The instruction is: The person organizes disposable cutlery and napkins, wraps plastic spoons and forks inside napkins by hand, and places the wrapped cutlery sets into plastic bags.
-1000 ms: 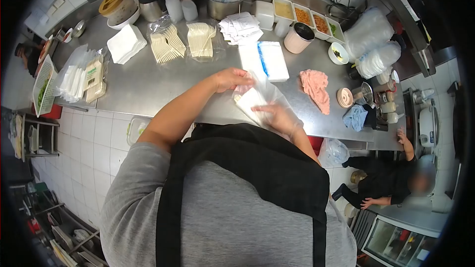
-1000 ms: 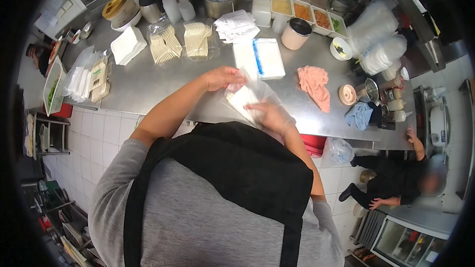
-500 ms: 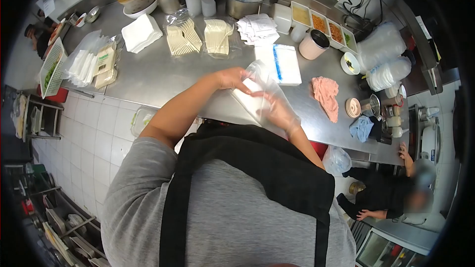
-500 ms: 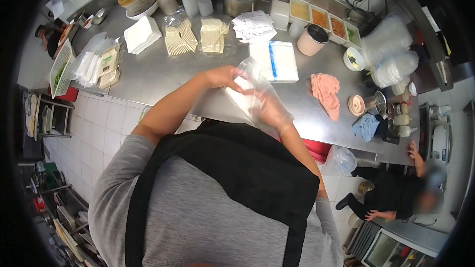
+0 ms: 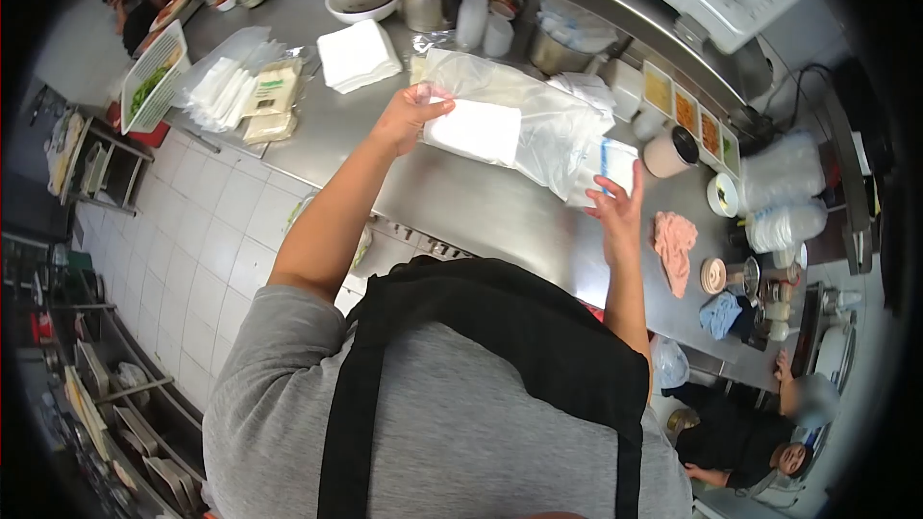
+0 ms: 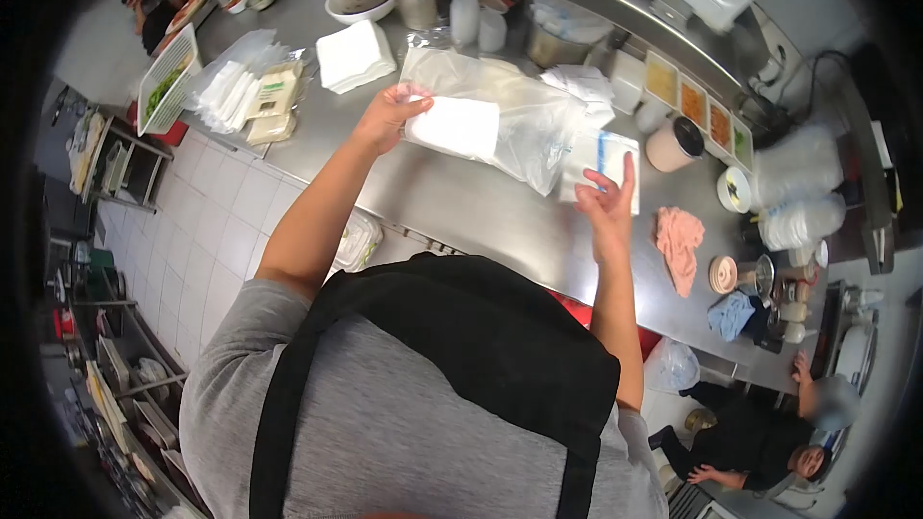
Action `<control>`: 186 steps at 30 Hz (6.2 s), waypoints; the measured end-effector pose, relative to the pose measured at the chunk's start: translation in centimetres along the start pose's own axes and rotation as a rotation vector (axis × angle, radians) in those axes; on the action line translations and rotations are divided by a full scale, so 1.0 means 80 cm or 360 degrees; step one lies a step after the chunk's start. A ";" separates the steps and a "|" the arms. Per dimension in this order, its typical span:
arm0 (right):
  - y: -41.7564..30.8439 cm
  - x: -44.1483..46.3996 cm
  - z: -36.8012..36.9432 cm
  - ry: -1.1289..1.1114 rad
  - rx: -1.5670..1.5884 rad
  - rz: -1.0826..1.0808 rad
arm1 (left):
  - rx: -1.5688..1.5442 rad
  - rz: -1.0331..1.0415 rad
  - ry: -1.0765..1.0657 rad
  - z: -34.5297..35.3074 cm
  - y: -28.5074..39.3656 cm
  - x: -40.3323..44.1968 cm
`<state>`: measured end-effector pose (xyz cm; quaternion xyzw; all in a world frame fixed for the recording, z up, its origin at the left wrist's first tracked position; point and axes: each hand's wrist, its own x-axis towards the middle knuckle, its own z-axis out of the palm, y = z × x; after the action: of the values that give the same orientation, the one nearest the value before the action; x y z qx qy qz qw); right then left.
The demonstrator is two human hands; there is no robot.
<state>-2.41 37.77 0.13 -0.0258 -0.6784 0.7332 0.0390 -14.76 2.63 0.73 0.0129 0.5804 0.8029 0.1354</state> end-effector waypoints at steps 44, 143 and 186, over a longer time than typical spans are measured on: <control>0.121 0.029 0.312 0.0123 -0.1354 -0.0623 | 0.2774 -0.0228 0.1300 -0.543 0.105 -0.001; 0.049 0.056 0.277 -0.0178 0.0859 0.0656 | 0.1904 0.0964 -0.0711 -0.113 0.074 -0.073; 0.063 -0.066 0.052 0.0536 -0.1540 0.0019 | 0.2355 0.1391 -0.1726 0.124 -0.107 -0.009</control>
<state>2.36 32.73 -4.65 -0.1625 -0.9243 0.3210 0.1272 -10.59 14.19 -3.94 0.6670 0.7366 0.1072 0.0331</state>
